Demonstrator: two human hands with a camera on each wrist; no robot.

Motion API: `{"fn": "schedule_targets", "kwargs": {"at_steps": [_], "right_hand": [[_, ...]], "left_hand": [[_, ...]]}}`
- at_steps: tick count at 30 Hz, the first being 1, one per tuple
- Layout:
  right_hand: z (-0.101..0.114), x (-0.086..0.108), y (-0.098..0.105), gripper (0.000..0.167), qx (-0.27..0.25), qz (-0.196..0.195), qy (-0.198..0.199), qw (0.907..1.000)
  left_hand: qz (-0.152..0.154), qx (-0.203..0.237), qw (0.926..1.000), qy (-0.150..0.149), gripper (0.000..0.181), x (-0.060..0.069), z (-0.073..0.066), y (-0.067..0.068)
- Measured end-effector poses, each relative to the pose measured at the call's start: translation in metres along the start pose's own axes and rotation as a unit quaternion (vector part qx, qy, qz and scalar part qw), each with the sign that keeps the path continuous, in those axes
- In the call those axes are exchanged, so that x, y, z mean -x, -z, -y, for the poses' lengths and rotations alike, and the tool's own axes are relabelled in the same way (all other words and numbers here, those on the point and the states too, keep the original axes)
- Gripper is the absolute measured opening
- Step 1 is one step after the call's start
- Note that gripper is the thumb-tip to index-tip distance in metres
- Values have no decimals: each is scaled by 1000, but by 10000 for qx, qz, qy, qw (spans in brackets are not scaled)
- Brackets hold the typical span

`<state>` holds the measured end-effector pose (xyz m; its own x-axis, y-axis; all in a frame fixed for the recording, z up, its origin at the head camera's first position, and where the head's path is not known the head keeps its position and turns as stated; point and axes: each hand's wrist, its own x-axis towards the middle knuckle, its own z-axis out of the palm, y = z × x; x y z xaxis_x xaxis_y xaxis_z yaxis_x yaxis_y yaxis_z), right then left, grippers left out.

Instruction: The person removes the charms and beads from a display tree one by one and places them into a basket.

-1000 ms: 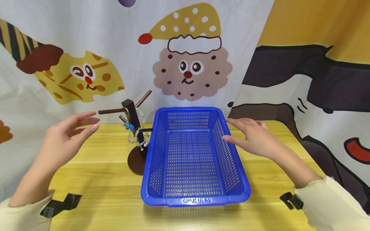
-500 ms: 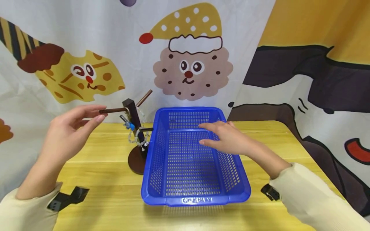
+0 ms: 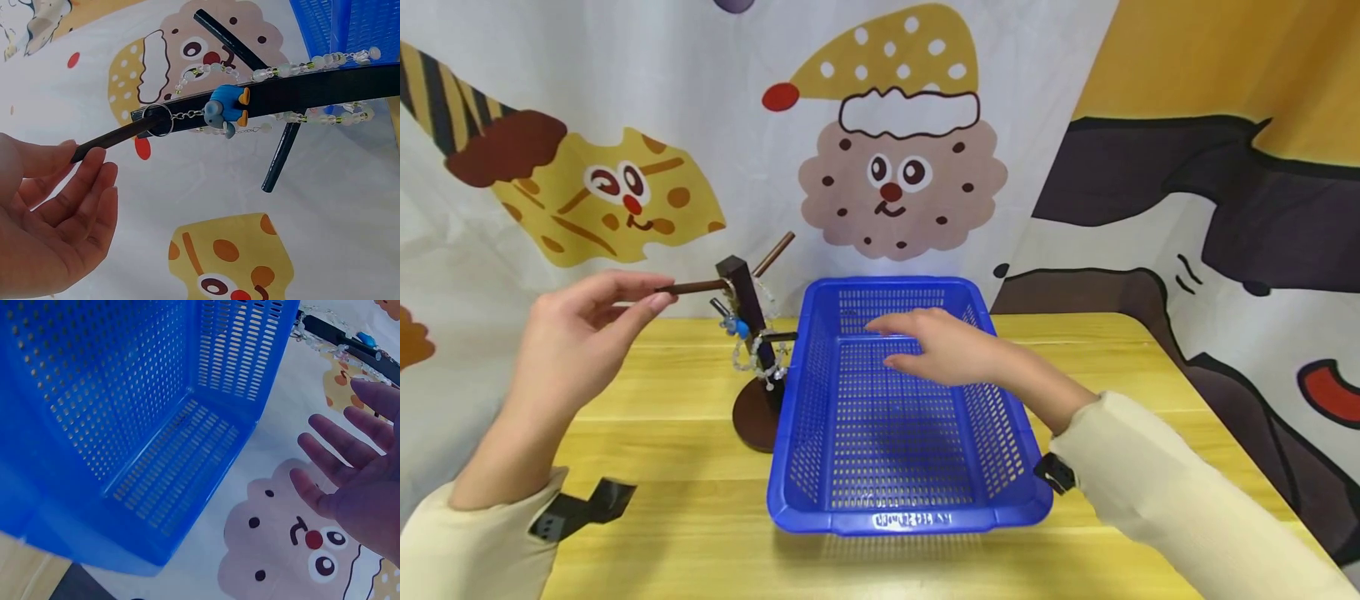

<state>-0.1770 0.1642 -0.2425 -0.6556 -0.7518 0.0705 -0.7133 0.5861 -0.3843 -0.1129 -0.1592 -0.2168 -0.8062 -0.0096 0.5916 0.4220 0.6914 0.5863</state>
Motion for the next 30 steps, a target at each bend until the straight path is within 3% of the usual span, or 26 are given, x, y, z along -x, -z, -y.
{"fn": "schedule_targets", "kwargs": {"at_steps": [10,20,30], "right_hand": [[5,-26,-11,41,-446,103,312,9985],[4,-51,-27,39,-776,220,239,9965],[0,-75,-42,37,-985,90,237,9948]], "left_hand": [[-35,8,9999,122,18,0,-2,-1],[3,5,9999,162,18,0,-2,-1],[-44,-8,9999,125,17,0,-2,-1]]}}
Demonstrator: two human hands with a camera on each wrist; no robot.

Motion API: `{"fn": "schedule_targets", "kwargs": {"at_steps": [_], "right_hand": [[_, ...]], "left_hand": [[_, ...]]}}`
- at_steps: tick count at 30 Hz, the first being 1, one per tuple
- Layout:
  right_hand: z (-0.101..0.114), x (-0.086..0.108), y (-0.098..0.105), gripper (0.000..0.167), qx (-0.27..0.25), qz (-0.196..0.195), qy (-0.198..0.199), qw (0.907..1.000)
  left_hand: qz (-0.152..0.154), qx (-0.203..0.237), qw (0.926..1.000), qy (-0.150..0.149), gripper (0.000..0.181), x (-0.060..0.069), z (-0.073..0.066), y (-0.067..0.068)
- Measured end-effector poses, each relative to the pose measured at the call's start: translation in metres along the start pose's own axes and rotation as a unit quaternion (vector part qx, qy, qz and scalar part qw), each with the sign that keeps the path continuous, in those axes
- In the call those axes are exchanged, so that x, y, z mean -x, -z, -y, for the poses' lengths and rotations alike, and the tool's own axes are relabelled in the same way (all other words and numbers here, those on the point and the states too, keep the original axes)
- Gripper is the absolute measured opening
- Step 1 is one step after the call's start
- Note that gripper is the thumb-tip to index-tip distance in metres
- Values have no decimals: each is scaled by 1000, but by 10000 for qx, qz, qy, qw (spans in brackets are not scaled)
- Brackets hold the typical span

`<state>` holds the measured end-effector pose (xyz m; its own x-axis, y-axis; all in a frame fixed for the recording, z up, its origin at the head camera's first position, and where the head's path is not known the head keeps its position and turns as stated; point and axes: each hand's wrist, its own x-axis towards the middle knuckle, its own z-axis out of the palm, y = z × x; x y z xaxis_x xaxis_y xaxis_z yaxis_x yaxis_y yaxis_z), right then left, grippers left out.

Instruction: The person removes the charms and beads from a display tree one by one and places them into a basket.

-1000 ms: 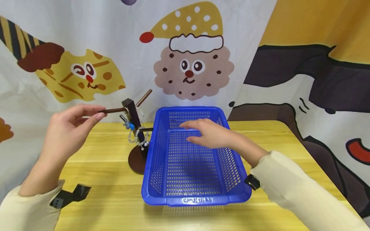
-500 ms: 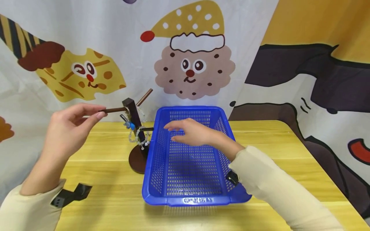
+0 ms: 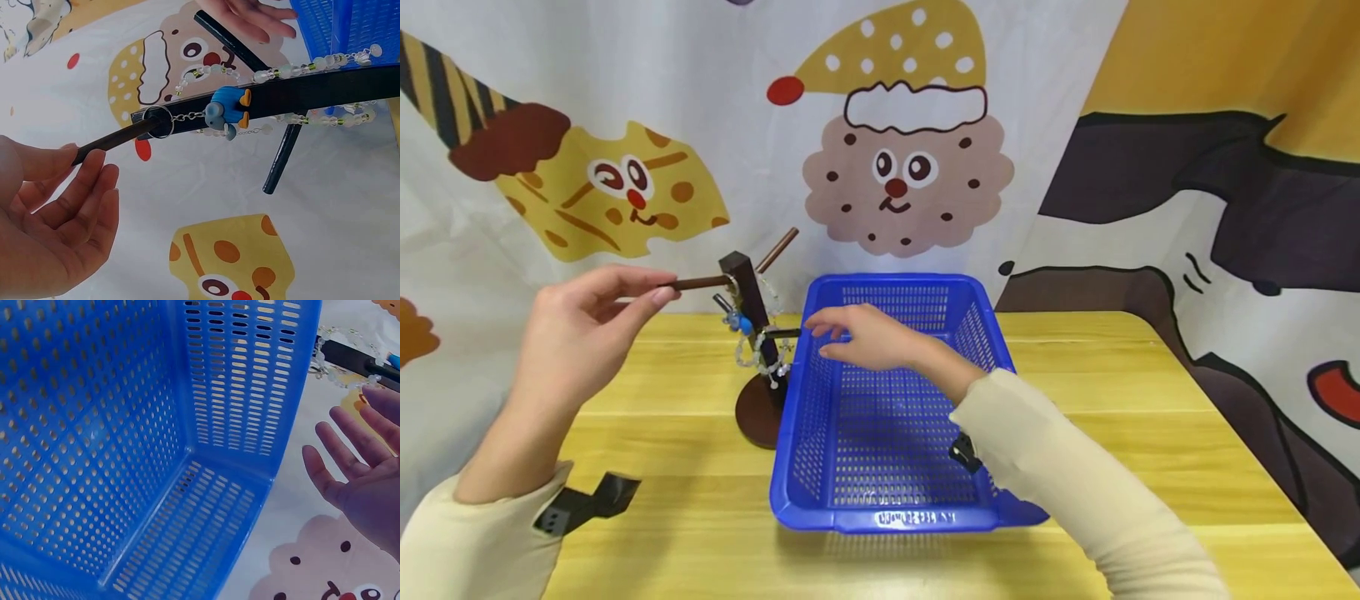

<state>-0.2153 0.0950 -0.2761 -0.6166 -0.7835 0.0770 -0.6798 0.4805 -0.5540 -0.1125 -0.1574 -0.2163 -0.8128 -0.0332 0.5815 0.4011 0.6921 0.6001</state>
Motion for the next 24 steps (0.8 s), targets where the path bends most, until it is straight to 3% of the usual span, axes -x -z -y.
{"fn": "schedule_targets", "kwargs": {"at_steps": [14,24], "right_hand": [[7,-27,-20,40,-44,-287,-27,9996],[10,-30,-28,20,-15,-835,130,9964]], "left_hand": [[-2,45,10000,77,17,1,0,0],[-30,54,10000,11,16,-1,1,-1]]}}
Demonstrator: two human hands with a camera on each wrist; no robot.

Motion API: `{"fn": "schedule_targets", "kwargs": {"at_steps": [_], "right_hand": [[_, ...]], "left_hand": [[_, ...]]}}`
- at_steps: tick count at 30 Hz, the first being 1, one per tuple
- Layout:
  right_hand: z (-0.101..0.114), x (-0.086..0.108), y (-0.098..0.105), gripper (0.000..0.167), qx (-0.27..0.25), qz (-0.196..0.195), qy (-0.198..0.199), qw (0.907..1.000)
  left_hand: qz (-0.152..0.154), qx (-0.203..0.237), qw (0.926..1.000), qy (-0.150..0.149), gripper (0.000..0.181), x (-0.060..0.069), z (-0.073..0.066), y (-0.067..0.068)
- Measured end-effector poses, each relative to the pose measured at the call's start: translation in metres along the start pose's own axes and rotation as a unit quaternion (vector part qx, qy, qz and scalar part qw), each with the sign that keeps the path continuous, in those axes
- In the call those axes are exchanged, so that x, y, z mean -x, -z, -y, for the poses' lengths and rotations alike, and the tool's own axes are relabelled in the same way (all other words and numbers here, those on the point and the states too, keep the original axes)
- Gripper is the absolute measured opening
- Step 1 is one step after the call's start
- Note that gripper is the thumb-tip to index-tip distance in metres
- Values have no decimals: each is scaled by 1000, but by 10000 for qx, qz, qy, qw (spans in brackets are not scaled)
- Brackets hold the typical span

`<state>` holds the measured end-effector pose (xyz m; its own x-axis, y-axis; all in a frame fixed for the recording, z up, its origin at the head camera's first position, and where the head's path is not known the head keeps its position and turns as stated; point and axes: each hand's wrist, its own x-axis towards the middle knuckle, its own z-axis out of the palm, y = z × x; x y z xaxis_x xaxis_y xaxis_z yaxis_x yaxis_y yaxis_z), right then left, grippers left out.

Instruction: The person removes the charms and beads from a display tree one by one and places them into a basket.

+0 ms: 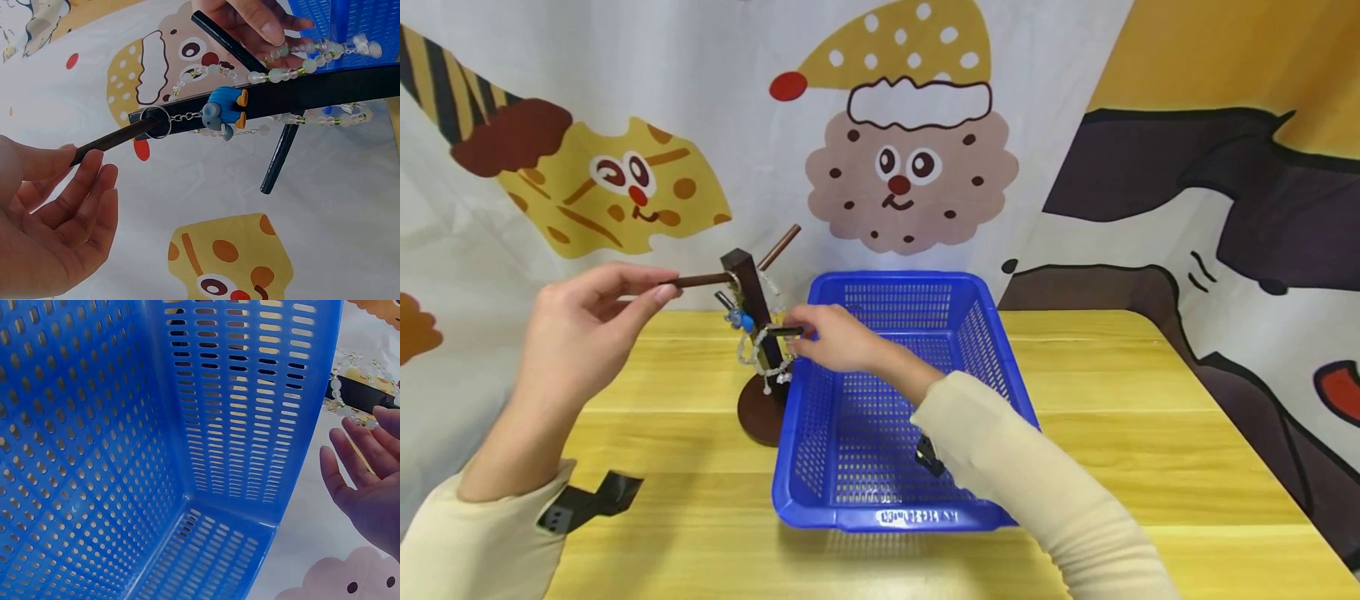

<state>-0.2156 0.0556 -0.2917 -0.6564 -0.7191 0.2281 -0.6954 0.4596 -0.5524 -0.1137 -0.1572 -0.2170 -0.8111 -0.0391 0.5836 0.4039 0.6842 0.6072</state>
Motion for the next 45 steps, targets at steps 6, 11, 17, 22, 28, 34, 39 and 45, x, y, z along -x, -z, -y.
{"fn": "schedule_targets", "kwargs": {"at_steps": [6,11,17,22,28,34,39,45], "right_hand": [[0,2,2,11,-128,-85,-8,9999],[0,5,7,7,-468,-32,-95,9989],[1,10,16,6,-938,22,-7,9956],[0,13,24,4,-1333,66,81,9910],[3,18,36,3,-1581,196,124,9872],[5,23,45,3,-1537,232,210,9876],[3,28,51,3,-1564,322,292,9867],[2,34,58,3,-1457,335,246,9885]], "left_hand": [[8,-9,10000,-72,16,0,0,0],[37,-34,9999,-112,16,0,0,1],[45,-22,9999,-119,16,0,-1,1],[33,-26,9999,-136,16,-1,-1,1],[20,-20,9999,-131,15,-1,-1,1],[54,-6,9999,-98,16,0,-1,2],[80,15,9999,-64,17,0,-1,1],[65,-23,10000,-48,17,0,-1,2]]}}
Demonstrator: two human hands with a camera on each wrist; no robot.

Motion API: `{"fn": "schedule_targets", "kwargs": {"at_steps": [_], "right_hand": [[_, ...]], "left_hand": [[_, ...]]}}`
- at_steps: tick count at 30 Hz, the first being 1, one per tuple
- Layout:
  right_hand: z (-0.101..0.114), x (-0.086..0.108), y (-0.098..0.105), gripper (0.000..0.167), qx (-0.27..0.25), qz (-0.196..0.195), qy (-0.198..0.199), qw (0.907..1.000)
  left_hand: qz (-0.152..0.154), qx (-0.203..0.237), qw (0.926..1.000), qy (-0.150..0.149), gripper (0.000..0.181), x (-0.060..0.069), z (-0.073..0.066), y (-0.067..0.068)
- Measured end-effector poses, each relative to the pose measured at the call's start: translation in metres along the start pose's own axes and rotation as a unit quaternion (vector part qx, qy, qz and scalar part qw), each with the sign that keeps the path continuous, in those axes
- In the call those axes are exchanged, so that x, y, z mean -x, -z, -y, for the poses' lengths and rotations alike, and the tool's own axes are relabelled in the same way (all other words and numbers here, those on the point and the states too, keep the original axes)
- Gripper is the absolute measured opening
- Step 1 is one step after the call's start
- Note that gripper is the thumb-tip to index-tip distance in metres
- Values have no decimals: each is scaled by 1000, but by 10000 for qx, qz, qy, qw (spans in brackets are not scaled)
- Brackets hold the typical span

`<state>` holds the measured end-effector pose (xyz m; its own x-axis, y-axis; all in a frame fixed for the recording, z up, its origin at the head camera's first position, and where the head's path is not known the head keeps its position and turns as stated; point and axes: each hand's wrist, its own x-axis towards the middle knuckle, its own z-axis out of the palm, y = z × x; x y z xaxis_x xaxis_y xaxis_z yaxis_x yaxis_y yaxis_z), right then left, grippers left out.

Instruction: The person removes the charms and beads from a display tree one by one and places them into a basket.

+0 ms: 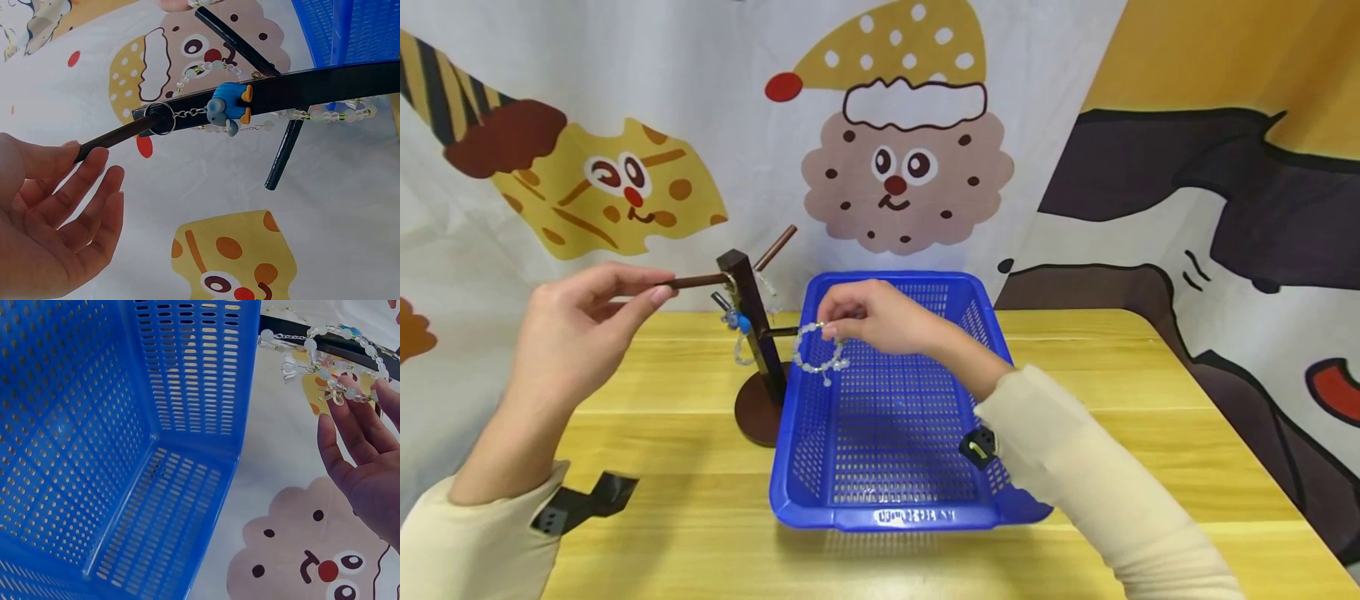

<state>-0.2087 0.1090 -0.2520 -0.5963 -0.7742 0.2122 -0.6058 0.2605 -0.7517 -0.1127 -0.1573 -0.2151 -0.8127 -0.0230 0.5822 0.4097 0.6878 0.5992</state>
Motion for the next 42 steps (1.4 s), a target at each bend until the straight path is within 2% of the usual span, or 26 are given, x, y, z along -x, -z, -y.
{"fn": "schedule_targets", "kwargs": {"at_steps": [12,19,31,36,42], "right_hand": [[-3,10,10,4,-45,-407,-489,9980],[-21,15,5,5,129,-590,-723,9956],[-62,20,-15,5,239,-432,-882,9949],[-70,23,-19,3,452,-281,-1061,9929],[-76,23,-23,2,549,-247,-1003,9931]], "left_hand": [[10,-27,10000,3,17,0,0,0],[-27,-22,10000,-17,17,0,1,0],[20,-9,10000,4,18,1,1,0],[53,-16,10000,8,18,0,1,0],[60,5,10000,19,17,0,1,0]]}}
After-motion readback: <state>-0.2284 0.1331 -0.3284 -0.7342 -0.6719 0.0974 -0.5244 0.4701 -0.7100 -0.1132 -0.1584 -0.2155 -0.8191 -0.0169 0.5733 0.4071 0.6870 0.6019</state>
